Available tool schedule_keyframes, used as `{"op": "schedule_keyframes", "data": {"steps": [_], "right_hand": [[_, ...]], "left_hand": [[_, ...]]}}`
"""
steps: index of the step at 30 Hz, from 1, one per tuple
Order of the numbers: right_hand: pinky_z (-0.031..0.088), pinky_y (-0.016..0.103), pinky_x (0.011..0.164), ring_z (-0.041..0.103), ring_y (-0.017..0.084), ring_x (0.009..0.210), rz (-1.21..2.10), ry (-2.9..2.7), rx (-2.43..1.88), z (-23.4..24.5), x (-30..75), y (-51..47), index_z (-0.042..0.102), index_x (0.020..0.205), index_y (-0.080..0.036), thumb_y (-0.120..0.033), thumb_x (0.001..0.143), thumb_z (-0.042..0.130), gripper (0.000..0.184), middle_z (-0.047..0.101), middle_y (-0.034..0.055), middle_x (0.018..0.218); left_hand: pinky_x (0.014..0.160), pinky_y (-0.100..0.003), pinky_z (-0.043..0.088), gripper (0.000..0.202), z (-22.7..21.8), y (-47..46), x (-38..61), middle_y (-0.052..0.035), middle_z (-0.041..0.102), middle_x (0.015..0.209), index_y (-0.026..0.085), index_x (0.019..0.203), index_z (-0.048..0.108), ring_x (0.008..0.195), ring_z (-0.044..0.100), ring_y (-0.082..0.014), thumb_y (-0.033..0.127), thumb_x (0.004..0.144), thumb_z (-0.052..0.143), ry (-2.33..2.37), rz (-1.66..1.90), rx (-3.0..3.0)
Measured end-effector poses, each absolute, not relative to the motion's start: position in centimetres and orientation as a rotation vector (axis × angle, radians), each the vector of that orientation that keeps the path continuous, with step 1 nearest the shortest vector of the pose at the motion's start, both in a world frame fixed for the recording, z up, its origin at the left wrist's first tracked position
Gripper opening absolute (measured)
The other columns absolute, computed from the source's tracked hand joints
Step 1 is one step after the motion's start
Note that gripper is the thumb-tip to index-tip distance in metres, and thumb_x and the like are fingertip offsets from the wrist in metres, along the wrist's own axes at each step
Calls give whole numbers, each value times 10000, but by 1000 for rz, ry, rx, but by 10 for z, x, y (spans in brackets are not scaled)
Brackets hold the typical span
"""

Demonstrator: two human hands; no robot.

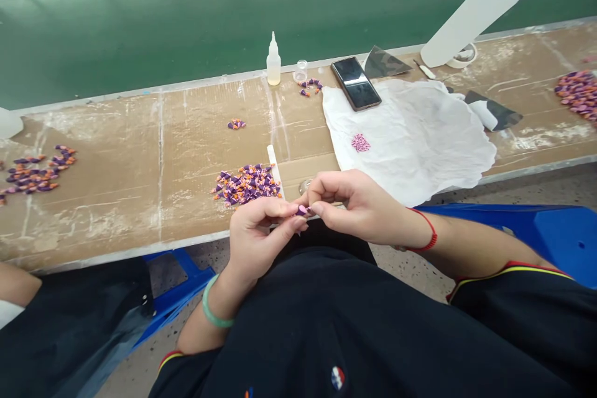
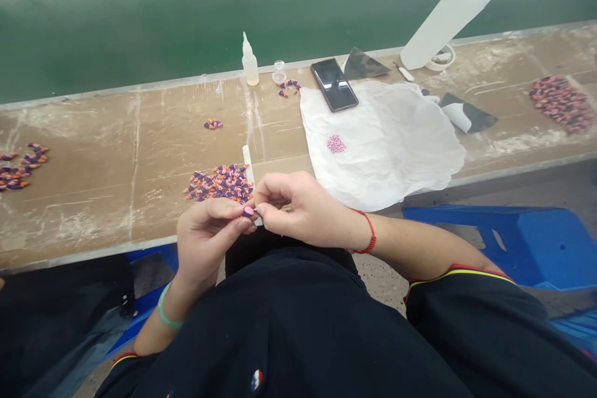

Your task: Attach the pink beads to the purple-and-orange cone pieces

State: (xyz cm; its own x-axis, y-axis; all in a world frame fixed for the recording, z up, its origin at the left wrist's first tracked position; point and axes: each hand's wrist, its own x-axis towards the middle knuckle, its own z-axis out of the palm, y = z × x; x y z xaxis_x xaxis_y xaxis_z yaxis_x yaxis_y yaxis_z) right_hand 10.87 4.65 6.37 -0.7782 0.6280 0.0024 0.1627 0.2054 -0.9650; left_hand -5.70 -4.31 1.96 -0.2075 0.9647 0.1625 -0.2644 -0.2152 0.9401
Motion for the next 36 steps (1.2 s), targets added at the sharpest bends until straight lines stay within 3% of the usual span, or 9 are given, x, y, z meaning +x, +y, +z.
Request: {"op": "schedule_keyframes", "data": {"steps": [16, 23, 31, 36], "right_hand": [[459, 191, 579, 614, 98, 642, 1302, -2249, -599, 64, 114, 46, 552, 750, -185, -123, 853, 526, 123, 689, 3, 731], [423, 213, 572, 583, 98, 616, 1194, -2305, -577, 63, 113, 45, 514, 745, -202, -116, 852, 513, 137, 674, -4, 719], [428, 199, 577, 561, 83, 598, 1118, -2294, -554, 60, 111, 42, 505, 756, -206, -96, 861, 497, 152, 666, -14, 715], [456, 201, 566, 603, 91, 610, 1273, -2231, -609, 59, 111, 45, 535, 783, -204, -126, 880, 512, 126, 685, -15, 726]], "left_hand": [[567, -193, 609, 60, 23, -42, -52, -17, 775, 730, 190, 798, 762, 595, 730, -123, 168, 800, 817, 1110, 1578, 1121], [528, -217, 604, 138, 26, -40, -49, -30, 761, 686, 182, 754, 759, 547, 710, -134, 283, 775, 850, 1155, 1550, 1047], [511, -202, 599, 160, 25, -38, -50, -20, 758, 666, 181, 742, 752, 526, 707, -128, 292, 753, 867, 1124, 1539, 975], [510, -205, 608, 242, 24, -36, -50, -16, 761, 659, 174, 747, 737, 534, 724, -145, 341, 696, 905, 1147, 1511, 839]]}}
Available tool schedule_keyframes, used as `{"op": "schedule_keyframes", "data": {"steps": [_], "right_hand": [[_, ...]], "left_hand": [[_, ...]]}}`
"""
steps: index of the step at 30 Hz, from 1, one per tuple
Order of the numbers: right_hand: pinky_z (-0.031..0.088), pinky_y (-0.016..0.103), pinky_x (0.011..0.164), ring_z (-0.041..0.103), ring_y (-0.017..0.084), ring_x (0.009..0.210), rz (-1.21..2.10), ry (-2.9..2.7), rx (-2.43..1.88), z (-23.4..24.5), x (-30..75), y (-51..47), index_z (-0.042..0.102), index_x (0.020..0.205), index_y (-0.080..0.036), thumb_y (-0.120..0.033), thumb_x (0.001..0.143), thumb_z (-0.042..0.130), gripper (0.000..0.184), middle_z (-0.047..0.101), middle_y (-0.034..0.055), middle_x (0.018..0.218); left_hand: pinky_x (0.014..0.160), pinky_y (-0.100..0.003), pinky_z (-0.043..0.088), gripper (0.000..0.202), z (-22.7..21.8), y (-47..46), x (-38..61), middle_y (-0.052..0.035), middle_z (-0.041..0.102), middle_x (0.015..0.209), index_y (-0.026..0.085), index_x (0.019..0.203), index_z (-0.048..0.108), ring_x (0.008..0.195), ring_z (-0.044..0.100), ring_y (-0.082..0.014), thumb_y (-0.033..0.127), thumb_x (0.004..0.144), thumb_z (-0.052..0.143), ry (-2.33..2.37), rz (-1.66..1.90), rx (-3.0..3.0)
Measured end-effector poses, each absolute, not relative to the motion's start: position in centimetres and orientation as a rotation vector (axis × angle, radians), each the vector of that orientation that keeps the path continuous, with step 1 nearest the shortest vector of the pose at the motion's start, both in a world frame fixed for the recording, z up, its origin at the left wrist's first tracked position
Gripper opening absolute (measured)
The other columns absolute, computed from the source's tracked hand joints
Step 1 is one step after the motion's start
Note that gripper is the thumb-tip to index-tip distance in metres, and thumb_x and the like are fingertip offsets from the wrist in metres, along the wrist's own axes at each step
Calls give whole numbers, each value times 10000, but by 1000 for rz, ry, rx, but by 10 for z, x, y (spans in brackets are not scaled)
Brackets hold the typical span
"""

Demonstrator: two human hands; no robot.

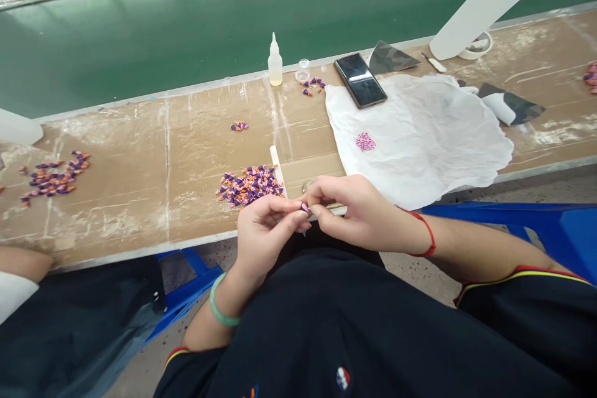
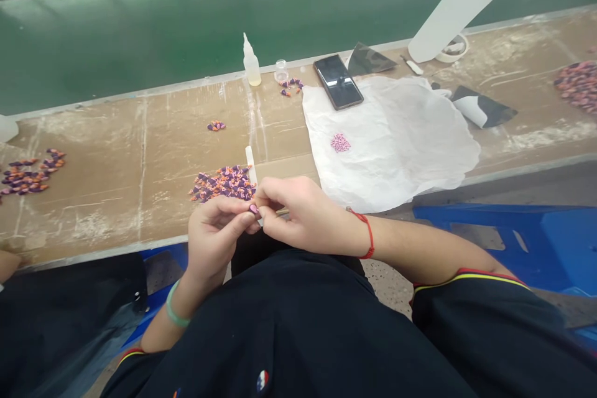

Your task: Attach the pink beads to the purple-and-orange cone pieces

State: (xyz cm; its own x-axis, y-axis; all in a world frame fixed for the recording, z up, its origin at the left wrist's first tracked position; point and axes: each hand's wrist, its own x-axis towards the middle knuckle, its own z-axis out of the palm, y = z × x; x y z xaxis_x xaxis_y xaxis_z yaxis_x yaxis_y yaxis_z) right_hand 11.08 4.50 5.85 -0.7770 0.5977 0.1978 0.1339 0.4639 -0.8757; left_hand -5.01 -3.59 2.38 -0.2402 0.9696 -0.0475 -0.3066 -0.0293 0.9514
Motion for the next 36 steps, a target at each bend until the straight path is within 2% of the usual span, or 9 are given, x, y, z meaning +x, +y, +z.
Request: {"op": "schedule_keyframes", "data": {"steps": [3, 8, 11, 15, 19, 23, 26, 31, 36], "right_hand": [[496, 225, 573, 667, 128, 677, 1408, -2160, -748, 62, 115, 53, 589, 849, -200, -172, 895, 540, 73, 723, 13, 786], [609, 331, 790, 742, 206, 944, 1529, -1884, -954, 62, 129, 69, 612, 906, -208, -242, 915, 582, 46, 769, 72, 1033], [616, 378, 860, 739, 222, 974, 1453, -1822, -1059, 56, 141, 78, 640, 896, -213, -296, 916, 615, 89, 768, 69, 992], [621, 404, 859, 738, 221, 925, 1368, -1728, -1217, 42, 155, 89, 636, 869, -205, -364, 920, 623, 167, 768, 86, 974], [620, 412, 842, 735, 232, 912, 1342, -1664, -1312, 32, 162, 95, 642, 866, -191, -387, 889, 621, 198, 763, 113, 977], [602, 456, 862, 727, 258, 930, 1333, -1604, -1370, 30, 166, 99, 633, 860, -192, -406, 860, 624, 213, 756, 123, 965], [597, 471, 851, 728, 272, 934, 1300, -1611, -1404, 29, 170, 100, 633, 859, -194, -433, 861, 619, 239, 760, 124, 961], [600, 465, 863, 738, 269, 918, 1267, -1553, -1434, 26, 179, 100, 656, 851, -206, -459, 823, 662, 254, 770, 110, 934], [575, 514, 882, 732, 310, 964, 1179, -1560, -1512, 20, 186, 99, 712, 840, -257, -449, 829, 671, 197, 771, 115, 972]], "left_hand": [[575, -215, 629, 244, 25, -35, -52, -26, 786, 721, 179, 805, 747, 594, 750, -155, 316, 689, 911, 1141, 1468, 770], [564, -243, 610, 222, 20, -29, -68, -45, 780, 705, 177, 844, 754, 599, 742, -173, 340, 737, 861, 1280, 1367, 845], [556, -253, 568, 131, 8, -22, -91, -53, 766, 702, 178, 854, 773, 596, 708, -168, 283, 780, 797, 1446, 1198, 1147], [541, -267, 487, 98, -7, -4, -128, -12, 698, 635, 195, 852, 781, 555, 611, -150, 257, 782, 750, 1693, 943, 1513], [696, -318, 513, 181, -12, 38, -161, -37, 714, 796, 192, 960, 766, 726, 629, -185, 290, 812, 727, 1919, 880, 1648], [892, -381, 496, 114, -17, 97, -189, -91, 708, 977, 169, 884, 720, 937, 628, -227, 127, 832, 627, 2162, 816, 1802], [992, -437, 448, 108, -21, 126, -202, -108, 696, 993, 177, 806, 682, 1046, 593, -273, 84, 807, 627, 2148, 600, 1934], [903, -446, 465, 156, -23, 132, -204, -104, 676, 850, 188, 710, 618, 912, 610, -289, 50, 782, 624, 2077, 454, 1946], [889, -407, 482, 201, -17, 118, -199, -111, 693, 936, 154, 946, 672, 941, 630, -271, 29, 810, 591, 2105, 426, 1907]]}}
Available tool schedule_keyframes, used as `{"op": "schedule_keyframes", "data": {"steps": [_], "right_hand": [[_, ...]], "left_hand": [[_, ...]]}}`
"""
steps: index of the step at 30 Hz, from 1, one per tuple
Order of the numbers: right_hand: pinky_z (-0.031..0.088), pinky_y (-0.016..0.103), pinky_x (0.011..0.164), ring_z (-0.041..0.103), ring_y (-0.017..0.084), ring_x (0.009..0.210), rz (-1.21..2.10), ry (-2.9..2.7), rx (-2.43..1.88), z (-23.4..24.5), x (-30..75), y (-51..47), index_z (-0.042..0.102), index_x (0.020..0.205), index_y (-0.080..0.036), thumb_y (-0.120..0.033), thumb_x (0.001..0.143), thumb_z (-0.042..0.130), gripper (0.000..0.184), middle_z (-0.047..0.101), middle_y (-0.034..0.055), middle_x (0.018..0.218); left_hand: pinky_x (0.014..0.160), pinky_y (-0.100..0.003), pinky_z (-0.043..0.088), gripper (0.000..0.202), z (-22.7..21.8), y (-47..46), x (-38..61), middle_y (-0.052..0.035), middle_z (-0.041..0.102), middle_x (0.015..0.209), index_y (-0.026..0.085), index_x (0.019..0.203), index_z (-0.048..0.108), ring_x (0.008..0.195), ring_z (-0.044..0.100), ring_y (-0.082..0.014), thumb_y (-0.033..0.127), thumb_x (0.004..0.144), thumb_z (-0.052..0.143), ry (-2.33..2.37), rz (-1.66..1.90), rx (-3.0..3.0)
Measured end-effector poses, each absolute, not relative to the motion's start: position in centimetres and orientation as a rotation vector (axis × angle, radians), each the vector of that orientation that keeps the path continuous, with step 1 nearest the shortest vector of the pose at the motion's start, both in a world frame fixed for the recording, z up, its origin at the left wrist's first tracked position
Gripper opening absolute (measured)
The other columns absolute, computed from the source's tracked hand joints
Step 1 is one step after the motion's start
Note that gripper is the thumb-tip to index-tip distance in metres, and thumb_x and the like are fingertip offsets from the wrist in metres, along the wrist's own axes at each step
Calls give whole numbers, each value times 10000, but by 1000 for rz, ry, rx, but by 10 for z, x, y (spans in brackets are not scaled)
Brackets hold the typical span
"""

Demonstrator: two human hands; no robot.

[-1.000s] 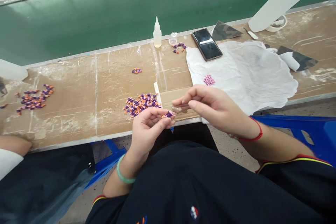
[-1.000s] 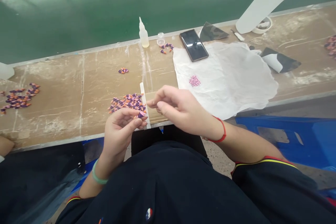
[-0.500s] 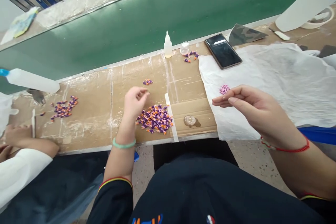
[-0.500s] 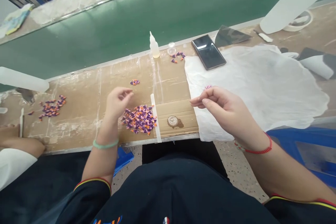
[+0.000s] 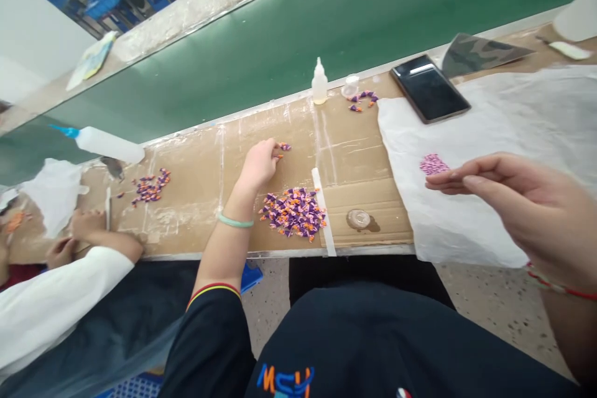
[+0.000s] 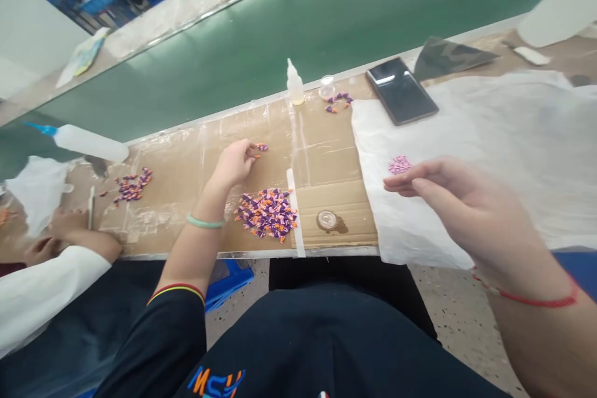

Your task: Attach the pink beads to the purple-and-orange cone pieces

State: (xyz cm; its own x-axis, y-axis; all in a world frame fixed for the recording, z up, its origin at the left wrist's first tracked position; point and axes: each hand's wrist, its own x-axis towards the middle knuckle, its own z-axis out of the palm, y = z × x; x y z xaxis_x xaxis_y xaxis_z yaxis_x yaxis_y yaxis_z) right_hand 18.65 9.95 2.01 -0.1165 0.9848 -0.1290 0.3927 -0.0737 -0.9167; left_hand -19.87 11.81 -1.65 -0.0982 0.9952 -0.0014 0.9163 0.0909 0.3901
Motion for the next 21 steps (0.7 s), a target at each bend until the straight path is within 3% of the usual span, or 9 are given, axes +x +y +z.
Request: {"op": "schedule_keyframes", "data": {"steps": [3, 7, 9, 12, 15, 19, 21], "right_hand": [[559, 508, 903, 726, 304, 985, 1126, -1542, -1544, 17, 189, 101, 723, 835, -267, -355, 846, 666, 105, 769, 119, 1011], [566, 501, 896, 731, 274, 888, 1157, -1398, -1432, 17, 191, 104, 655, 809, -231, -299, 821, 654, 69, 759, 86, 885], [560, 467, 901, 716, 252, 915, 1111, -1451, -1380, 11, 195, 109, 644, 847, -229, -293, 853, 627, 67, 749, 69, 913], [526, 440, 869, 666, 247, 906, 766, -1789, -1430, -5, 207, 119, 669, 837, -224, -231, 840, 606, 64, 725, 66, 907], [467, 460, 889, 620, 258, 882, 511, -2069, -1431, -25, 215, 126, 663, 806, -205, -179, 847, 575, 101, 713, 80, 871], [440, 447, 874, 587, 251, 848, 459, -2129, -1470, -47, 209, 130, 658, 786, -194, -151, 853, 566, 121, 708, 79, 857], [436, 444, 879, 580, 254, 855, 450, -2121, -1487, -54, 204, 131, 657, 787, -194, -152, 849, 578, 109, 707, 76, 862]], "left_hand": [[903, -374, 492, 230, -9, 107, -194, -107, 692, 977, 150, 981, 694, 965, 634, -239, 44, 848, 539, 2113, 481, 1892], [854, -333, 493, 111, 1, 84, -180, -69, 695, 908, 180, 843, 724, 905, 632, -212, 158, 828, 616, 2003, 874, 1805], [741, -306, 479, 89, 1, 74, -172, -28, 681, 791, 192, 843, 729, 747, 593, -176, 213, 800, 654, 1999, 1187, 1569], [539, -248, 373, 130, 0, 61, -162, 20, 599, 663, 201, 831, 714, 564, 455, -113, 281, 731, 740, 1797, 1479, 1151], [472, -227, 312, 212, 1, 51, -148, 42, 501, 581, 207, 821, 703, 515, 396, -95, 331, 690, 815, 1526, 1408, 1006], [481, -227, 335, 238, 3, 42, -129, 54, 444, 507, 194, 752, 666, 497, 409, -94, 383, 739, 810, 1496, 1377, 1021], [507, -226, 358, 205, 2, 39, -121, 67, 443, 500, 192, 807, 669, 499, 417, -94, 353, 763, 789, 1546, 1397, 1033]]}}
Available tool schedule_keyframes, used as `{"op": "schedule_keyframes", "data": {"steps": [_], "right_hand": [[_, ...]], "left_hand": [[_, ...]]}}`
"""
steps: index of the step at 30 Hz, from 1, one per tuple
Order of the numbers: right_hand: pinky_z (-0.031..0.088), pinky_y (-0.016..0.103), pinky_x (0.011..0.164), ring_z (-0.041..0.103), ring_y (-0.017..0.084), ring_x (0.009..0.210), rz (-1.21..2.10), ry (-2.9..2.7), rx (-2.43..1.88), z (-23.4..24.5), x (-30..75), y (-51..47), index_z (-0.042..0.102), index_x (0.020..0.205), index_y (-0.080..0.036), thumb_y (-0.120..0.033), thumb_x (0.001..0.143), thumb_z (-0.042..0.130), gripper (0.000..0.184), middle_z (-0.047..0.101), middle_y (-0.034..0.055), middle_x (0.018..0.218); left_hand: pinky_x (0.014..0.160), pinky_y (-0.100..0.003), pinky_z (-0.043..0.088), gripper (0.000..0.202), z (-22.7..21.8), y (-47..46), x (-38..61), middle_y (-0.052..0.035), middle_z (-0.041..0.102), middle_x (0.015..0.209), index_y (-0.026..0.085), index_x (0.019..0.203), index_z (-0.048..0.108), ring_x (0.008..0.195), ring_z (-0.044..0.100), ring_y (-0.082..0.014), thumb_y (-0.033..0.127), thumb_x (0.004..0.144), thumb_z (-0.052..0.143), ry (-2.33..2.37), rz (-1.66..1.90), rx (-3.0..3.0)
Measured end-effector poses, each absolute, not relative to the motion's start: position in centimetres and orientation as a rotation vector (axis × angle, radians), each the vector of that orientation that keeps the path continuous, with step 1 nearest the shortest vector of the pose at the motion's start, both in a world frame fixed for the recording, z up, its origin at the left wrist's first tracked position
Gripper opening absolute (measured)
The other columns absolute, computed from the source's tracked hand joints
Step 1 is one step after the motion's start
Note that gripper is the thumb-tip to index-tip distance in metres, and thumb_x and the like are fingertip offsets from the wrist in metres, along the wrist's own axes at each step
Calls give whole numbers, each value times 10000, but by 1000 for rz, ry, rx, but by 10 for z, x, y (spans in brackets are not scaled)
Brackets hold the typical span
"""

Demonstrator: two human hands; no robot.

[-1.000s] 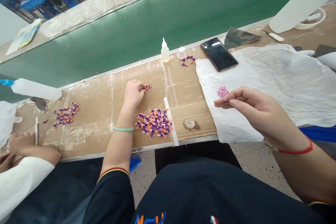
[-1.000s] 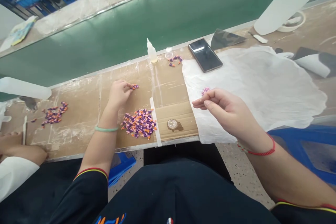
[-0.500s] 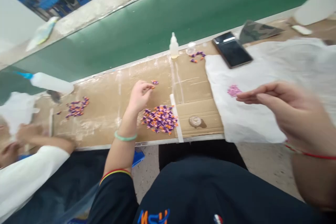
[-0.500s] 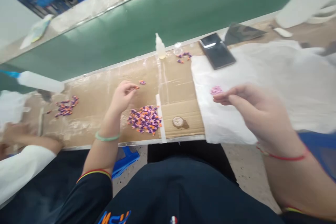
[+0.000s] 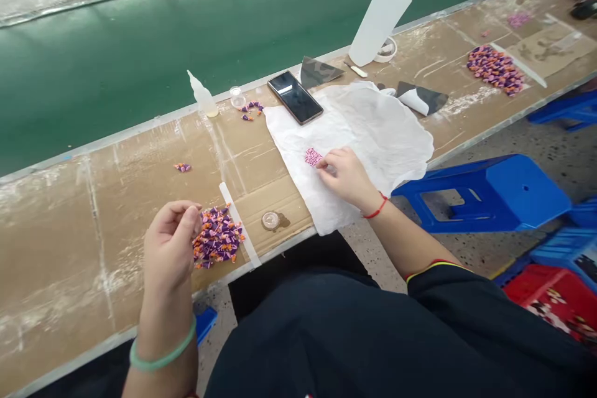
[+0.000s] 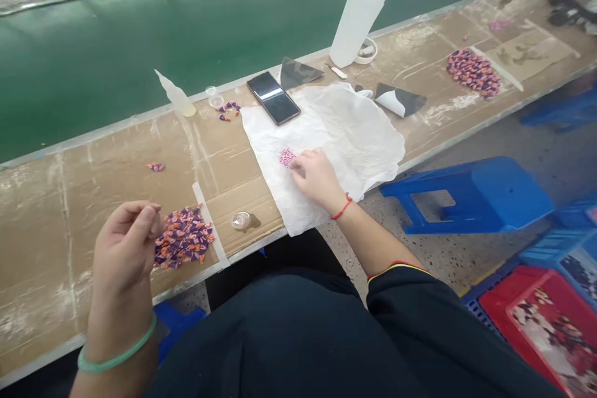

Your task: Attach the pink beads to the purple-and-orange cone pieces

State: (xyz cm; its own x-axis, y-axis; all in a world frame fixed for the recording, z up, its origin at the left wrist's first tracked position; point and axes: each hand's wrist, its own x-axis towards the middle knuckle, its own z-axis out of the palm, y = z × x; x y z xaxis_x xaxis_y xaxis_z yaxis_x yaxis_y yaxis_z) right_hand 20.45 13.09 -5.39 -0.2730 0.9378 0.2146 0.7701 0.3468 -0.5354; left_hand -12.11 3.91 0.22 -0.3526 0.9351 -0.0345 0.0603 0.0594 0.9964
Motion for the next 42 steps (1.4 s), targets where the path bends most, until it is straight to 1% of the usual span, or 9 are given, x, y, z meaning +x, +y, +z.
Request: {"op": "schedule_keyframes", "data": {"steps": [4, 8, 16, 20, 24, 27, 30, 35, 42], "right_hand": [[435, 444, 885, 571, 266, 874, 412, -2119, -1519, -60, 199, 134, 650, 788, -192, -156, 842, 601, 81, 707, 82, 878], [439, 433, 881, 565, 268, 878, 370, -2125, -1553, -60, 195, 135, 635, 777, -192, -169, 838, 619, 67, 703, 83, 868], [411, 428, 797, 518, 277, 814, 250, -2189, -1604, -65, 184, 134, 545, 713, -203, -139, 813, 543, 119, 655, 109, 798], [394, 447, 765, 509, 304, 810, 206, -2183, -1607, -65, 186, 131, 507, 715, -210, -165, 806, 504, 101, 629, 140, 778], [419, 419, 753, 537, 260, 749, 350, -2141, -1397, -45, 179, 117, 484, 725, -230, -223, 854, 495, 130, 610, 86, 736], [448, 378, 716, 585, 230, 737, 489, -2114, -1069, -21, 162, 96, 519, 805, -248, -291, 927, 510, 130, 609, 36, 761], [465, 408, 716, 614, 258, 776, 441, -2163, -889, -14, 147, 80, 540, 877, -291, -332, 934, 542, 70, 628, 40, 828], [480, 500, 740, 627, 317, 770, 301, -2195, -762, -32, 129, 77, 527, 900, -313, -376, 913, 553, 69, 624, 77, 828], [479, 510, 736, 636, 327, 767, 222, -2207, -713, -31, 129, 75, 514, 881, -315, -365, 904, 578, 85, 633, 57, 785]], "left_hand": [[549, -218, 408, 241, 2, 31, -114, 74, 513, 536, 201, 943, 644, 524, 464, -99, 295, 762, 774, 1547, 1367, 987], [520, -208, 402, 202, 2, 22, -111, 49, 553, 566, 187, 827, 647, 539, 489, -100, 305, 748, 791, 1510, 1279, 968], [503, -202, 413, 312, -3, 8, -97, 25, 576, 596, 174, 741, 633, 532, 495, -97, 433, 741, 807, 1467, 1266, 905], [509, -198, 425, 303, -4, 5, -87, 20, 597, 599, 171, 744, 630, 525, 512, -93, 424, 745, 797, 1386, 1251, 866], [529, -203, 422, 311, -3, 3, -70, 34, 592, 617, 174, 890, 677, 541, 508, -90, 402, 723, 808, 1293, 1229, 852], [540, -210, 409, 500, 1, 0, -53, 30, 591, 645, 158, 1126, 696, 550, 491, -86, 414, 716, 822, 1150, 1129, 848], [613, -236, 433, 656, 0, -2, -42, 8, 588, 715, 136, 1324, 656, 618, 509, -95, 380, 735, 813, 1040, 1120, 896], [617, -246, 419, 634, -8, -8, -45, -10, 569, 740, 99, 1403, 618, 637, 475, -95, 313, 813, 706, 985, 1185, 985], [923, -362, 507, 704, -5, -23, -46, -33, 631, 834, 111, 1394, 626, 781, 608, -142, 420, 781, 781, 898, 1183, 788]]}}
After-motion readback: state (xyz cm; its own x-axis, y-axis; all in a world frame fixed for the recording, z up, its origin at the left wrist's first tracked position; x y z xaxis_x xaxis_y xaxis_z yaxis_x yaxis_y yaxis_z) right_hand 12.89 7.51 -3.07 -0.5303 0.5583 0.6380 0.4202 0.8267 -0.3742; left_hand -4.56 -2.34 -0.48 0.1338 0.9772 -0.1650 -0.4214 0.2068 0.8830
